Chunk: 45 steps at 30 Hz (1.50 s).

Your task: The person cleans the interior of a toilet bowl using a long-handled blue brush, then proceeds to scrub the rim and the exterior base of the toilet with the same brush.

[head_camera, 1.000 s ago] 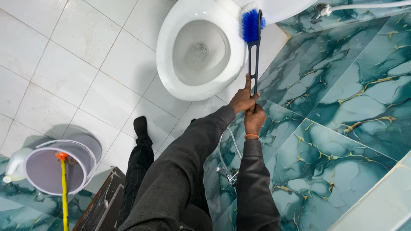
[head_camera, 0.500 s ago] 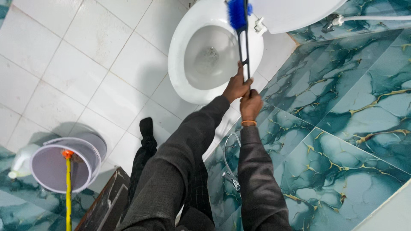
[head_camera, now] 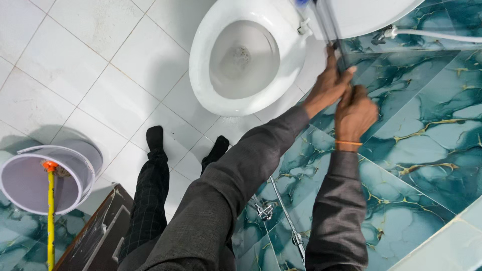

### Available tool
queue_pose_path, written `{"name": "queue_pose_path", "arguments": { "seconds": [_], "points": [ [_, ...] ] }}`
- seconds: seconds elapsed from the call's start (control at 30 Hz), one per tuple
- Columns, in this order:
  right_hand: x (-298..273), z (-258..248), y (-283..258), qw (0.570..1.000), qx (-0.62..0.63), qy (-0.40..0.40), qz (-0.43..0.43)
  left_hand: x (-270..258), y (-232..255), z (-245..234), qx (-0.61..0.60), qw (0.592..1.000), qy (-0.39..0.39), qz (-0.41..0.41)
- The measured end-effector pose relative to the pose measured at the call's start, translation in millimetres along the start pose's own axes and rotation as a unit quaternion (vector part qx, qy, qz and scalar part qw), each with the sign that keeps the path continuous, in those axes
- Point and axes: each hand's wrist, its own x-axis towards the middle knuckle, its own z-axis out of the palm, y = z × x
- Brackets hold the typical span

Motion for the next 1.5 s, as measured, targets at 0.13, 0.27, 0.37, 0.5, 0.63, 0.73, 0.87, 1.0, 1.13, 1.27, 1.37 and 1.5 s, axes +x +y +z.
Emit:
{"name": "queue_pose_path", "arguments": {
  "seconds": [0.13,0.27,0.37,0.5,0.63,0.73,0.87,1.0,1.13,1.27,1.37,1.5],
  "points": [
    [15,-5,3,0.996,0.08,0.025,-0.014,17,25,11,0.047,0.994,0.039,0.089],
    [-12,12,7,0.999,0.02,-0.028,0.0,-8,-6,1,0.066,0.997,0.024,-0.019],
    [-36,38,5,0.997,0.033,-0.062,0.036,-28,-27,-18,0.068,0.988,-0.012,-0.139],
    [-60,80,-13,0.981,0.173,-0.052,0.073,-39,-19,-71,0.123,0.986,-0.011,-0.116],
    [-82,136,-74,0.794,0.501,-0.154,0.308,-47,-20,-139,0.224,0.973,0.029,-0.041],
    [-96,156,-151,0.616,0.615,-0.229,0.437,-42,-34,-203,0.296,0.955,0.026,-0.018],
    [-92,143,-245,0.396,0.722,-0.273,0.497,-40,-6,-287,0.16,0.985,-0.049,-0.047],
    [-72,119,-311,0.293,0.806,-0.252,0.449,-32,57,-325,0.066,0.971,-0.086,-0.215],
    [-48,108,-349,0.219,0.821,-0.197,0.49,-12,98,-337,0.161,0.956,-0.095,-0.225],
    [-23,123,-373,0.183,0.838,-0.15,0.492,27,101,-349,0.34,0.919,-0.156,-0.128],
    [20,146,-395,0.179,0.817,-0.126,0.533,81,98,-371,0.46,0.865,-0.177,-0.09],
    [90,147,-421,0.146,0.864,-0.07,0.477,163,117,-381,0.62,0.755,-0.206,-0.046]
  ]
}}
